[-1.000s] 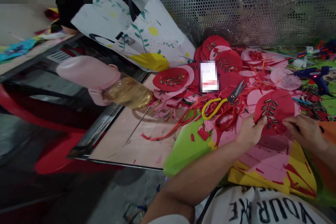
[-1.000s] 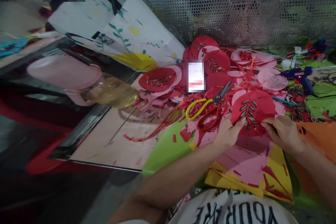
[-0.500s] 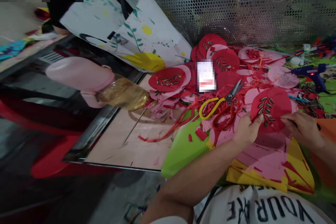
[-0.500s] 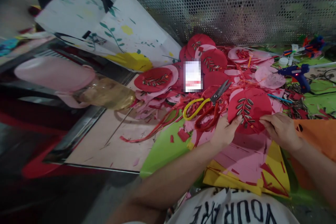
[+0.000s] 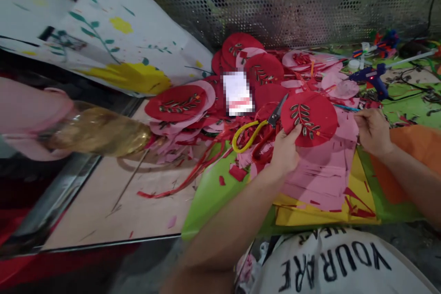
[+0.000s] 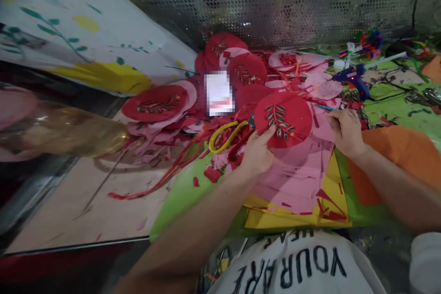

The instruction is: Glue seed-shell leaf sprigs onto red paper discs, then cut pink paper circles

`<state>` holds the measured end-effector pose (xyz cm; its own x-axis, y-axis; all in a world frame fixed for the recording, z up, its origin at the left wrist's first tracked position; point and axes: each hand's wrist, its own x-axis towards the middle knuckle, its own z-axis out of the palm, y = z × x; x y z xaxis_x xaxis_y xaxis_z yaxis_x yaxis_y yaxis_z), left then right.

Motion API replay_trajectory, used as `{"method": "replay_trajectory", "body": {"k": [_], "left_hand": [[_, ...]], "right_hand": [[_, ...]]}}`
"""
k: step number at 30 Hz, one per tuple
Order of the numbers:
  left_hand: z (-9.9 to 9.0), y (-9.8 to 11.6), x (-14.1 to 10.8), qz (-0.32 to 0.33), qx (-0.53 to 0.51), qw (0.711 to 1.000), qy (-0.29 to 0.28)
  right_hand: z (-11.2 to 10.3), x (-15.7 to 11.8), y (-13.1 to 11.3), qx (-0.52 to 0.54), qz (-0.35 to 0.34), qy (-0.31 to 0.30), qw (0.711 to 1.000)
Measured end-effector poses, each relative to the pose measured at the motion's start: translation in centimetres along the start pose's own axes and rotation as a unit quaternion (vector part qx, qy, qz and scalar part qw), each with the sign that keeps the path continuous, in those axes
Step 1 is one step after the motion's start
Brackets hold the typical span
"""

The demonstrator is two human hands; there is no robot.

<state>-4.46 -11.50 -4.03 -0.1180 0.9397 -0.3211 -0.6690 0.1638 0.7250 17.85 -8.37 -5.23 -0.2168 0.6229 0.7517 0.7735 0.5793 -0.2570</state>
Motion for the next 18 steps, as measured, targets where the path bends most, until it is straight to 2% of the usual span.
{"method": "replay_trajectory", "body": {"k": [4,8,12,18], "left_hand": [[0.0,0.0,-0.1,0.008,0.020,1.000,-0.009],[0.2,-0.5,-0.2,0.032,0.058,0.997,-0.036],[0.6,-1.0,-0.6,0.056,0.088,0.987,-0.125],[0.7,-1.6,-0.8,0.099,0.145,0.958,-0.227]], "right_hand": [[0.2,0.5,0.4,-0.006,0.035,0.013,0.999],[0.5,0.7,-0.9,-0.014,-0.013,0.012,1.000],[0.9,0.5,-2.8,-0.018,-0.081,-0.018,0.996],[0.6,0.9,-4.2,-0.070,-0.063,-0.112,0.989]]}}
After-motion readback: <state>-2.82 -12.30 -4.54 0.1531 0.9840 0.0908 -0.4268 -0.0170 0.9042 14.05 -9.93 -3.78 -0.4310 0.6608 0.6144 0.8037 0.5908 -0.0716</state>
